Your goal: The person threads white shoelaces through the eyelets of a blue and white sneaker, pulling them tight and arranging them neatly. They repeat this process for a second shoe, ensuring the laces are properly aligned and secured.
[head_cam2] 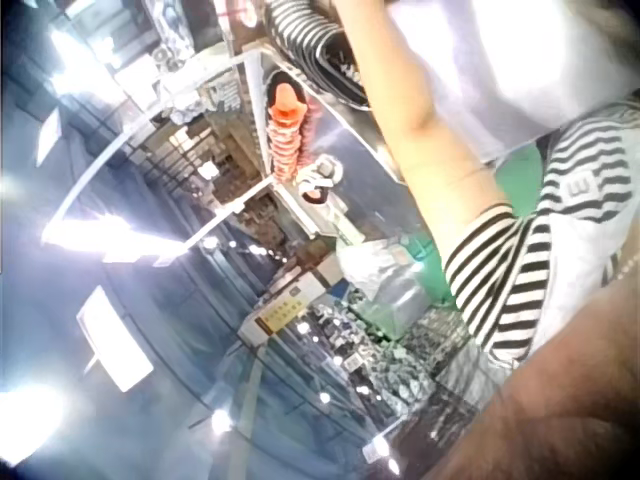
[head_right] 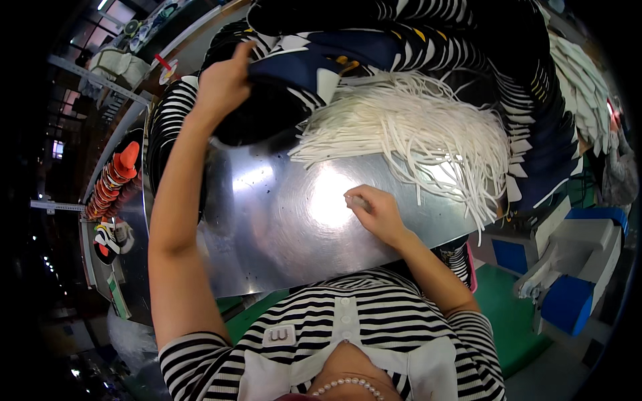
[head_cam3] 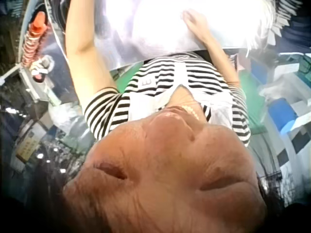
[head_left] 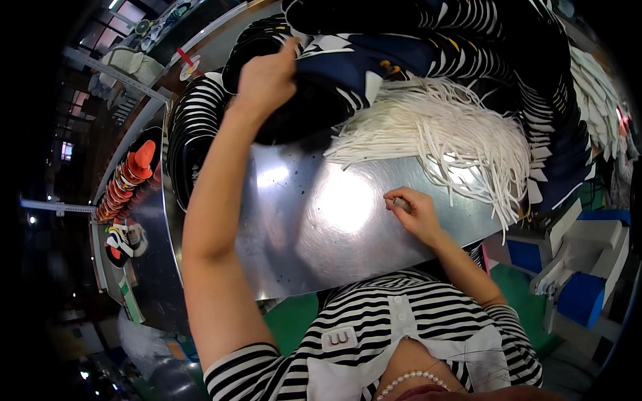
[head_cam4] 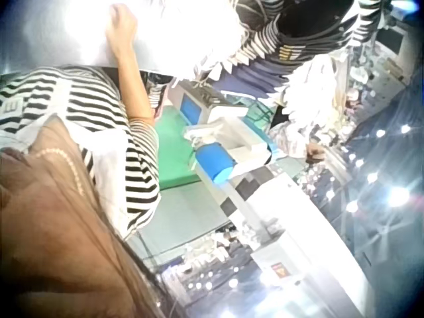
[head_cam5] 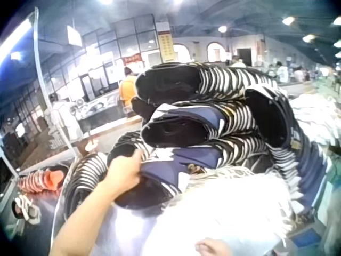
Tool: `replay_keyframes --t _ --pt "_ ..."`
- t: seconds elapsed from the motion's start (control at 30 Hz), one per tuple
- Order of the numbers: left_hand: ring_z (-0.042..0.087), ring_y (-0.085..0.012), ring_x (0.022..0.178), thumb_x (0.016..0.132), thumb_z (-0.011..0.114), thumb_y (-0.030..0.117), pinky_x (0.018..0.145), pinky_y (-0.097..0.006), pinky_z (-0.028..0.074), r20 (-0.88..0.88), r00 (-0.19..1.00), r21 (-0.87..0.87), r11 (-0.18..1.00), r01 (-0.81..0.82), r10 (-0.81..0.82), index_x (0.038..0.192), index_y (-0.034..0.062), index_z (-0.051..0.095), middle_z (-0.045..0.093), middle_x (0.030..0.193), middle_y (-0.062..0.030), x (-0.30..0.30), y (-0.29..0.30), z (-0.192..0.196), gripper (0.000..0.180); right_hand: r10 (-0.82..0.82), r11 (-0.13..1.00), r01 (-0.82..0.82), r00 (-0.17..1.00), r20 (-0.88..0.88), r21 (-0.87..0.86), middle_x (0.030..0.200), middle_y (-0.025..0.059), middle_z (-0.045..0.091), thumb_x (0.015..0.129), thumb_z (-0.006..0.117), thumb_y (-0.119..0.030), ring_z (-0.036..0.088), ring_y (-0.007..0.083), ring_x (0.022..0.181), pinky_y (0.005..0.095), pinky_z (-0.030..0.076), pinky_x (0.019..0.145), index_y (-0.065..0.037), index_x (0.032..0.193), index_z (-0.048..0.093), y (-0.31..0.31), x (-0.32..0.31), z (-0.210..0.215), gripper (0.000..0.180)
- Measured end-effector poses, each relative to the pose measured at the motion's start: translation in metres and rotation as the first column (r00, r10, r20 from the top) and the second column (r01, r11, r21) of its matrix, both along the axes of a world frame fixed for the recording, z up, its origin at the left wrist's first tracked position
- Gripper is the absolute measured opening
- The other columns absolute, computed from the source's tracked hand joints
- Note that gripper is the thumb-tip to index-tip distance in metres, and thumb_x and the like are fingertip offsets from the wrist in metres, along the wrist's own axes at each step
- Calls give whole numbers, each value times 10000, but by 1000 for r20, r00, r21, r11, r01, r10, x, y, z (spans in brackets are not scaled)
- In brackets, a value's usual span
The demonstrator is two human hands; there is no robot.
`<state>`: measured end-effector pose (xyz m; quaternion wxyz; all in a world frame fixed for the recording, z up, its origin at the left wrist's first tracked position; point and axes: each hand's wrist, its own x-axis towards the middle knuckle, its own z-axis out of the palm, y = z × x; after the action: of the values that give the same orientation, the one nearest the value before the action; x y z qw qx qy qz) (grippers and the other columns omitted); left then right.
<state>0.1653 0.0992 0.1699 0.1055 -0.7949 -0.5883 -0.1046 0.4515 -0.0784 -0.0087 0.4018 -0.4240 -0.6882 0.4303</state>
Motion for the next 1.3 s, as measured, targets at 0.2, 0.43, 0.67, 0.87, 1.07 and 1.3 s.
replay_keyframes --t 0.2,0.43,0.67,0.87,1.07,1.3 --pt "310 -453 1401 752 768 74 1161 -474 271 81 992 266 957 -113 94 1452 -67 286 343 1487 -277 -38 -86 -98 862 -74 985 69 997 24 158 906 68 680 879 664 -20 640 145 732 243 479 653 -26 1036 675 18 -14 20 157" --pt "353 -429 1382 931 612 391 1117 -505 302 175 980 121 985 -121 98 1404 -86 380 382 1469 -297 -7 -121 -145 710 -257 895 123 928 271 430 960 68 679 875 660 -142 659 268 781 354 511 682 -81 975 700 112 -6 56 123" --pt "377 -448 1350 940 603 301 1103 -525 289 211 930 -71 953 -293 302 1406 -73 388 401 1435 -328 13 -206 -169 635 -213 904 -56 801 559 424 942 39 666 848 696 -174 663 246 779 350 511 699 -97 1005 716 145 -16 58 175" --pt "440 -407 1266 855 702 390 1041 -499 292 567 771 -34 943 -330 290 1377 -117 370 495 1327 -311 29 -149 -147 800 -183 937 -48 775 605 345 934 59 654 846 671 -184 641 310 866 404 504 751 -99 946 720 163 -41 39 140" --pt "483 -374 1188 811 686 226 987 -491 321 501 837 114 942 -317 221 1383 -92 385 563 1204 -263 26 -111 -162 720 27 992 -55 972 233 116 957 56 663 880 677 -177 660 190 861 321 494 749 -42 971 684 130 -39 130 164" --pt "626 -464 929 890 659 246 809 -516 481 611 763 141 920 -366 211 1107 -43 591 656 981 -287 7 -143 -125 368 456 866 -470 605 -653 169 878 61 647 953 624 -102 398 0 505 146 285 432 -27 1072 592 51 -16 285 145"
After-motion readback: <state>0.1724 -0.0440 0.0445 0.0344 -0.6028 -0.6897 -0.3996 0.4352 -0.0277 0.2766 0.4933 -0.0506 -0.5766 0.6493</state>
